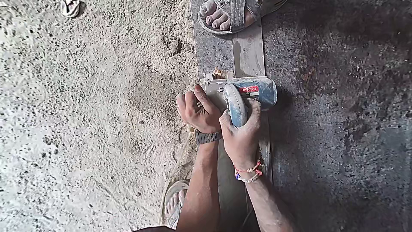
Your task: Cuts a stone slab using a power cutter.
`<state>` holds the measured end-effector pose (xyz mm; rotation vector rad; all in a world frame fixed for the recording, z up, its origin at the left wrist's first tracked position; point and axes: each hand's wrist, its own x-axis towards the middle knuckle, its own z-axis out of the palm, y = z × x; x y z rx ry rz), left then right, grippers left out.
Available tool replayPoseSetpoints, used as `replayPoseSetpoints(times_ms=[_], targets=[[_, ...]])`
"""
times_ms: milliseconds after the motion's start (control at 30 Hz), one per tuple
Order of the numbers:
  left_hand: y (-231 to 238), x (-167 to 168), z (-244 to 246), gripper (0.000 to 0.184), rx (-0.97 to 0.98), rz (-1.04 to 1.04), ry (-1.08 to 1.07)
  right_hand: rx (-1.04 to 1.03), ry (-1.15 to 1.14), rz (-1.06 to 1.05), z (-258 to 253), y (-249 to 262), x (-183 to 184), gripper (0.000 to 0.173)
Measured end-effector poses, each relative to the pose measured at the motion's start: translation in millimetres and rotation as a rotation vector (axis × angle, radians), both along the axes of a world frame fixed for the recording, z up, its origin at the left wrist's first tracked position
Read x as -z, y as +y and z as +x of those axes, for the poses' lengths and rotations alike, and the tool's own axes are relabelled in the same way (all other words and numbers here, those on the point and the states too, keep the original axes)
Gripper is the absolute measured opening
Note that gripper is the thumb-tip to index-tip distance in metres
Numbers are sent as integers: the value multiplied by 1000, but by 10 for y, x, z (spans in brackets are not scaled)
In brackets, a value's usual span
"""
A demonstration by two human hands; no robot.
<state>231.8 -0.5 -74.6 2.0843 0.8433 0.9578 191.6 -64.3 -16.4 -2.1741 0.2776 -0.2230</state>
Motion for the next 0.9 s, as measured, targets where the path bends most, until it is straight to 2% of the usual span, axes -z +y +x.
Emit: replayPoseSetpoints(times_ms=[533,633,900], targets=[[38,-15,149,48,13,17,14,9,32,-12,156,33,-11,53],[64,18,214,46,-4,52,-57,5,29,-11,183,38,-12,53],[101,24,283,47,7,79,-52,4,21,-36,248,61,-8,53]])
